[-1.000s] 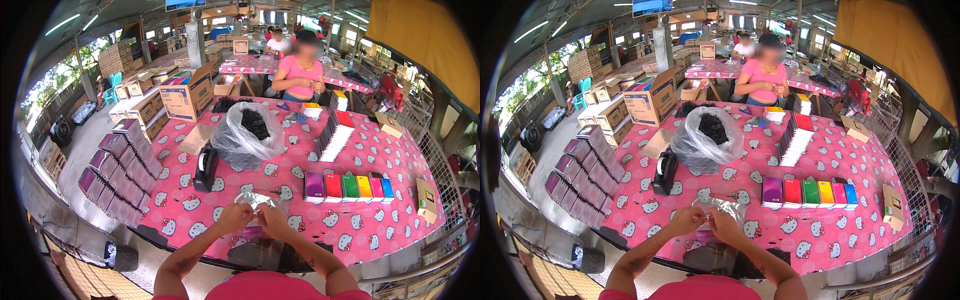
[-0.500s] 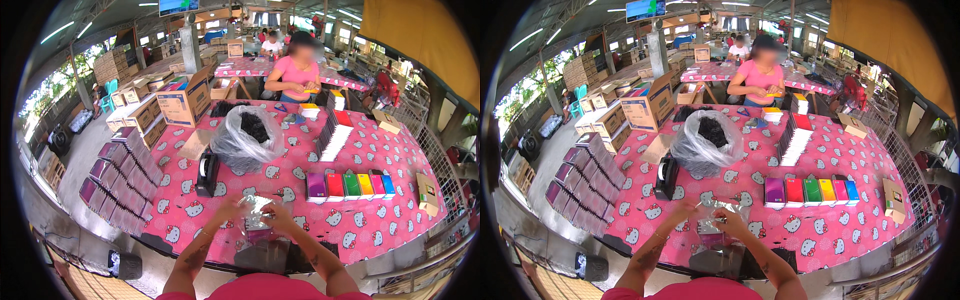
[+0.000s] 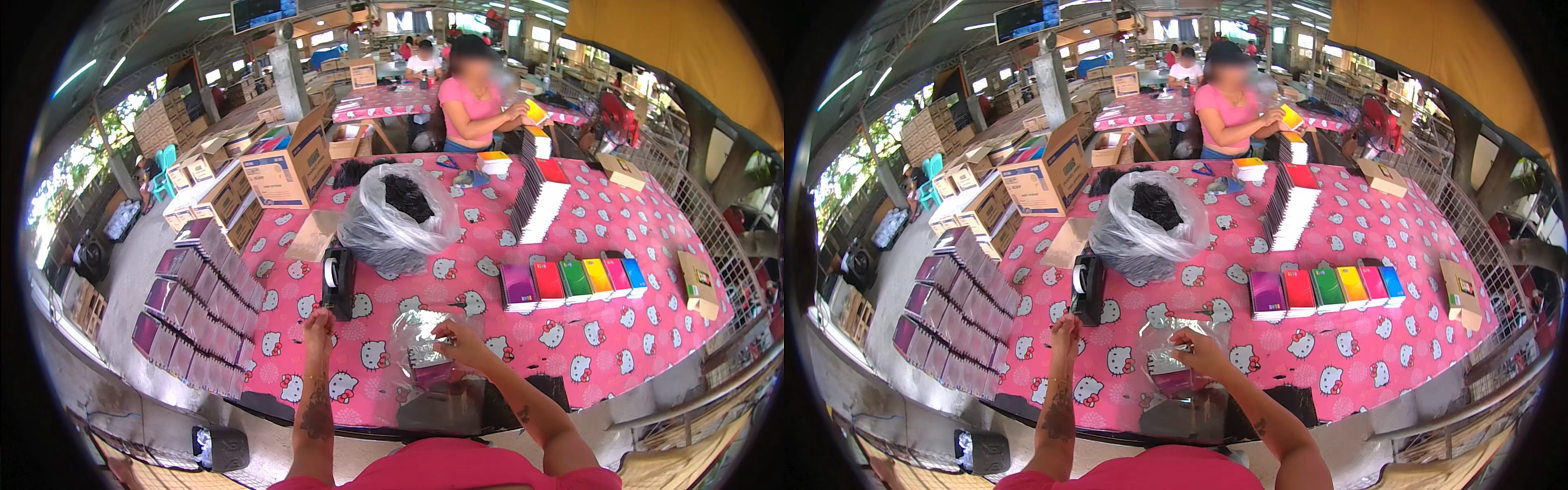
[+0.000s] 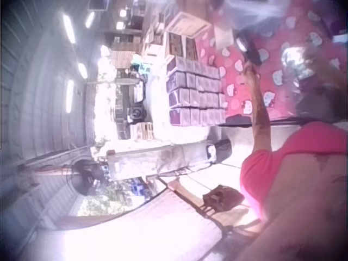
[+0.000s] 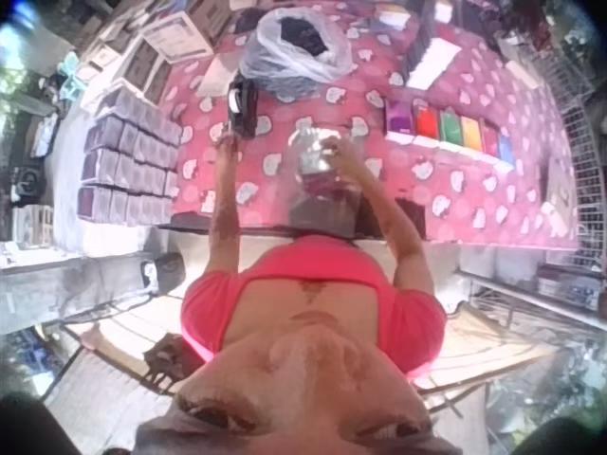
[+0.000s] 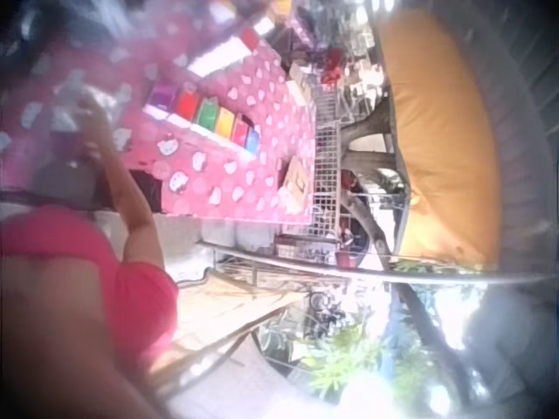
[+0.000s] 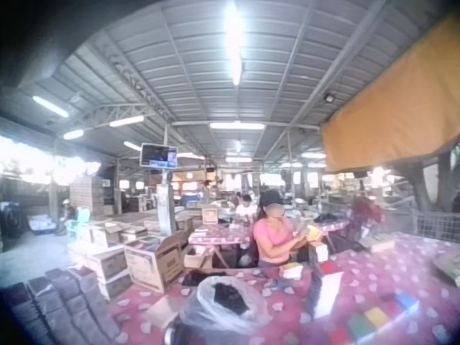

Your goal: The person places items into plastic bags and tapes them shut, then organizes them into small stacks. The person also sorts colorful notebook-like items into separate piles on the table.

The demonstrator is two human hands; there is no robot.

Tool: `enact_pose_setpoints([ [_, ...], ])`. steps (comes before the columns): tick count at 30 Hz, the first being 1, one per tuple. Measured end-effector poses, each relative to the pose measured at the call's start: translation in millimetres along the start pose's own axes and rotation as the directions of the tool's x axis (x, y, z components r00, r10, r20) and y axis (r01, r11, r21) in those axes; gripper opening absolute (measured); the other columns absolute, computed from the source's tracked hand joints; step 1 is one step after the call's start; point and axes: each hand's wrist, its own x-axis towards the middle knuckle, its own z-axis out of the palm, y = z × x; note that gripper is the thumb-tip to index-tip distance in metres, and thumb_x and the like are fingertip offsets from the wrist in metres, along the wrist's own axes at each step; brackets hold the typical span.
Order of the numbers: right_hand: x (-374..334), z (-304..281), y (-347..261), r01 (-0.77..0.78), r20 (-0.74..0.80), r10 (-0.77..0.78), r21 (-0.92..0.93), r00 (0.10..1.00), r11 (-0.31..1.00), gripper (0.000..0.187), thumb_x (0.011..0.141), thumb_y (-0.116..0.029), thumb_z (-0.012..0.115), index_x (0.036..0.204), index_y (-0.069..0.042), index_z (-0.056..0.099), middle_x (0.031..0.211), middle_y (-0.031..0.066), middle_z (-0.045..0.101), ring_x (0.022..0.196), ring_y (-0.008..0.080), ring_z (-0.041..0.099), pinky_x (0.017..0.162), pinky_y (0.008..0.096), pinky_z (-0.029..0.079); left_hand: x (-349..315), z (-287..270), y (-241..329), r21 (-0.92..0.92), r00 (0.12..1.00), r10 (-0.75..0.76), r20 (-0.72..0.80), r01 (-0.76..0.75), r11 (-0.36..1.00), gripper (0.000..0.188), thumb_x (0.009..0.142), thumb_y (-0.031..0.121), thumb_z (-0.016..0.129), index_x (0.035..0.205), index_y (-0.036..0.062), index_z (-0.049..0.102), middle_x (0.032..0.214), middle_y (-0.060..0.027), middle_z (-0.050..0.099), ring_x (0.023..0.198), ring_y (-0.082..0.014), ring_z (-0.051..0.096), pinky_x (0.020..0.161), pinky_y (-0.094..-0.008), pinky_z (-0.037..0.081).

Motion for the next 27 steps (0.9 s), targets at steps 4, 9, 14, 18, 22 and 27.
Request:
enact_pose_setpoints([
  [4,6.9,16.9,-0.8,0.020,-0.003,-0.020,-0.006,1.000,1.000,0.033,0.086,-0.011,0.071,0.116,-0.004,0.059,0.104,0.0076,0.066,0.093,0.0152,0.062,0.080,0.0306,0.050,10.5,-32.8,34.9,0.806,0.981,0.171,-0.093,-0.026,0.591,0.019,0.087,0.019,0.070,0.081,0.0016,0.068,0.078,-0.0096,0.071,0.068,-0.0191,0.067,0.059,-0.0299,0.052],
  [9,9.0,12.4,3.4,0.013,-0.078,-0.013,-0.001,0.997,1.000,0.037,0.085,-0.016,0.072,0.117,-0.008,0.057,0.099,0.0082,0.068,0.088,0.0165,0.065,0.077,0.0320,0.052,-20.2,47.8,75.1,0.904,0.896,0.125,0.425,-0.428,-0.001,0.021,0.086,0.021,0.068,0.087,0.0002,0.069,0.080,-0.0163,0.069,0.071,-0.0299,0.068,0.065,-0.0394,0.053],
  [14,3.4,11.2,5.6,0.030,-0.093,-0.026,0.044,0.995,0.999,0.037,0.084,-0.014,0.072,0.117,-0.007,0.057,0.095,0.0079,0.068,0.084,0.0151,0.064,0.075,0.0312,0.051,-73.6,184.2,80.1,0.455,0.326,-0.436,0.839,-0.859,0.233,0.028,0.086,0.030,0.071,0.086,0.0023,0.068,0.073,-0.0047,0.067,0.068,-0.0168,0.065,0.062,-0.0332,0.049],
  [18,3.9,12.1,9.1,0.066,-0.100,-0.060,0.061,0.993,0.996,0.039,0.085,-0.011,0.072,0.119,-0.007,0.054,0.094,0.0065,0.067,0.082,0.0134,0.062,0.073,0.0299,0.050,-56.0,220.4,50.0,0.468,0.200,-0.690,0.696,-0.854,0.226,0.028,0.088,0.032,0.069,0.084,0.0045,0.067,0.070,-0.0009,0.064,0.066,-0.0144,0.062,0.061,-0.0333,0.047],
  [22,2.0,8.2,-5.7,0.015,-0.022,-0.011,0.185,1.000,0.983,0.041,0.085,-0.007,0.073,0.120,-0.005,0.054,0.100,0.0067,0.062,0.089,0.0136,0.060,0.076,0.0288,0.050,-8.7,175.4,-4.9,0.745,0.138,-0.835,0.533,-0.543,0.386,0.027,0.090,0.033,0.066,0.090,0.0054,0.068,0.075,-0.0007,0.065,0.067,-0.0123,0.061,0.062,-0.0308,0.048],
  [27,2.5,17.6,3.9,0.089,-0.096,-0.083,0.059,0.992,0.994,0.046,0.084,-0.007,0.074,0.124,-0.005,0.053,0.104,0.0068,0.061,0.091,0.0129,0.059,0.078,0.0292,0.050,-25.3,119.5,-51.4,0.729,0.374,-0.626,0.684,-0.336,0.596,0.037,0.096,0.033,0.061,0.116,0.0016,0.063,0.103,-0.0065,0.067,0.087,-0.0104,0.061,0.074,-0.0297,0.050],
])
